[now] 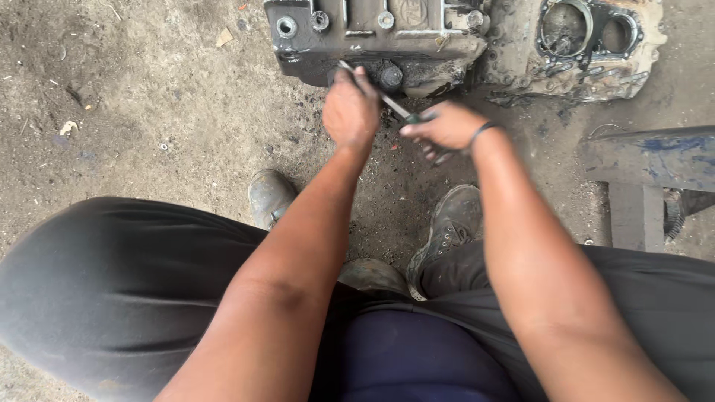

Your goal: The person cleans a disassembled engine block using a screwdriver and a rag. They scrape the cylinder head and block surfaces to remove grime and carbon deposits, then wipe the areas with the cloth.

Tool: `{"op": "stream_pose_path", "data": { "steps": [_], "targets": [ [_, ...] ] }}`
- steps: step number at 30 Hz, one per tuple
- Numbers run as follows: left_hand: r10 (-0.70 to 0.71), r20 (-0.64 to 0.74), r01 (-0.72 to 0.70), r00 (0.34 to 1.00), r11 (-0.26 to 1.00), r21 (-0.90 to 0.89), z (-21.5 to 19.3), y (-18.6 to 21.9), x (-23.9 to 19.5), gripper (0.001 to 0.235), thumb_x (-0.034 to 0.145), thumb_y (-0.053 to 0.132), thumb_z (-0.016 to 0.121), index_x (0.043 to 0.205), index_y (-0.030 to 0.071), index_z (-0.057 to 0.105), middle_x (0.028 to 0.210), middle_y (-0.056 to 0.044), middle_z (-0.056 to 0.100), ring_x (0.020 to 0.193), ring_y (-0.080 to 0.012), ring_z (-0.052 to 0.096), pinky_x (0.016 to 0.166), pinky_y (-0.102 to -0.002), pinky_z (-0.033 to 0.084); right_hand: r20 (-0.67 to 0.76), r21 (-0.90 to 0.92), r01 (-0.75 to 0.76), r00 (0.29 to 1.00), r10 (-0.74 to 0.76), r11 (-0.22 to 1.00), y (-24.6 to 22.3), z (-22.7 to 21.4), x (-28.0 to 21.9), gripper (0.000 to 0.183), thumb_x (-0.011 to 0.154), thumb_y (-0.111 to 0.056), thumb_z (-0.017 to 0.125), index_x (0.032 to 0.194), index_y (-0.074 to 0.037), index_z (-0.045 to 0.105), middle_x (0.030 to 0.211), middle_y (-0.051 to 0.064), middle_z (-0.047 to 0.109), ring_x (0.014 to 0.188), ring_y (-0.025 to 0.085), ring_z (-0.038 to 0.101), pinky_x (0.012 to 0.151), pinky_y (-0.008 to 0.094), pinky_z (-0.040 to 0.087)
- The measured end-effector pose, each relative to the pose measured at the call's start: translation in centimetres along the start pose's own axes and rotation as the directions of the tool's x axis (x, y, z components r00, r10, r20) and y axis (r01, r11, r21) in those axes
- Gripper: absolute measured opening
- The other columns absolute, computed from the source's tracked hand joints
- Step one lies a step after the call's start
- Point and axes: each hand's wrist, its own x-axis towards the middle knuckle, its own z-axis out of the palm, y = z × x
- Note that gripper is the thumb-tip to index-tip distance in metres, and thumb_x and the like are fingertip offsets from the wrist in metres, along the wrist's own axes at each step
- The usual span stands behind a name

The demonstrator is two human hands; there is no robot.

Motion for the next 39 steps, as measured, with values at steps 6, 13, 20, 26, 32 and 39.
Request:
{"op": "stream_pose_path", "data": {
  "steps": [6, 13, 20, 26, 32, 39],
  "targets": [
    [-0.04, 0.082, 0.057, 0.996, 0.976, -0.21, 2.6, 3.5, -1.6, 0.04, 0.099, 0.04, 0.055, 0.101, 0.001, 0.065, 0.086, -0.024, 0.074, 0.082, -0.0428, 0.072, 0.078, -0.052, 0.054, -0.132, -0.012, 0.123, 0.984, -0.124, 0.992, -0.4, -5.4, -5.4, 0.031, 0.094, -0.035, 0.072, 0.098, -0.004, 0.073, 0.07, 0.0, 0.063, 0.059, 0.01, 0.058, 0.053, 0.027, 0.048],
    [-0.119, 0.018, 0.118, 0.993, 0.943, -0.312, 3.2, 1.3, 0.2, 0.036, 0.099, 0.034, 0.056, 0.105, -0.001, 0.063, 0.089, -0.022, 0.074, 0.083, -0.0381, 0.074, 0.079, -0.051, 0.055, -0.169, -0.006, 0.182, 0.969, -0.18, 0.983, -2.2, -2.9, -4.2, 0.027, 0.096, -0.032, 0.071, 0.099, -0.005, 0.074, 0.071, 0.002, 0.062, 0.053, 0.009, 0.048, 0.046, 0.025, 0.038],
    [-0.067, 0.137, 0.103, 0.988, 0.955, -0.277, 3.9, 1.6, 0.1, 0.042, 0.1, 0.04, 0.055, 0.105, -0.001, 0.064, 0.092, -0.019, 0.073, 0.084, -0.0344, 0.075, 0.077, -0.048, 0.056, -0.194, 0.048, 0.191, 0.965, -0.179, 0.98, -2.3, -4.2, -6.5, 0.026, 0.097, -0.031, 0.068, 0.1, -0.007, 0.074, 0.073, -0.003, 0.068, 0.057, 0.004, 0.054, 0.047, 0.021, 0.042],
    [-0.068, 0.15, 0.104, 0.986, 0.964, -0.247, 3.2, 0.7, 1.1, 0.041, 0.098, 0.04, 0.061, 0.099, 0.0, 0.07, 0.092, -0.021, 0.076, 0.087, -0.0368, 0.075, 0.081, -0.048, 0.055, -0.159, -0.023, 0.139, 0.977, -0.141, 0.99, -2.5, -4.5, -5.2, 0.027, 0.1, -0.031, 0.066, 0.098, -0.005, 0.073, 0.071, 0.001, 0.061, 0.052, 0.009, 0.045, 0.044, 0.026, 0.035],
    [-0.056, 0.141, 0.096, 0.988, 0.951, -0.293, 3.9, 0.1, 1.0, 0.039, 0.098, 0.038, 0.059, 0.108, 0.002, 0.07, 0.097, -0.019, 0.078, 0.09, -0.034, 0.077, 0.085, -0.047, 0.056, -0.158, 0.043, 0.186, 0.972, -0.177, 0.982, -1.2, -3.8, -4.7, 0.029, 0.101, -0.034, 0.065, 0.095, -0.006, 0.072, 0.069, -0.003, 0.059, 0.054, 0.005, 0.046, 0.045, 0.022, 0.036],
    [-0.043, 0.158, 0.078, 0.987, 0.971, -0.227, 4.9, 0.6, 1.2, 0.044, 0.098, 0.041, 0.06, 0.107, -0.001, 0.07, 0.104, -0.023, 0.075, 0.097, -0.0395, 0.072, 0.087, -0.049, 0.053, -0.209, -0.077, 0.069, 0.974, -0.083, 0.995, -2.3, -5.6, -5.5, 0.031, 0.099, -0.035, 0.066, 0.094, -0.006, 0.073, 0.067, 0.001, 0.058, 0.051, 0.009, 0.045, 0.046, 0.028, 0.036]
  ]
}}
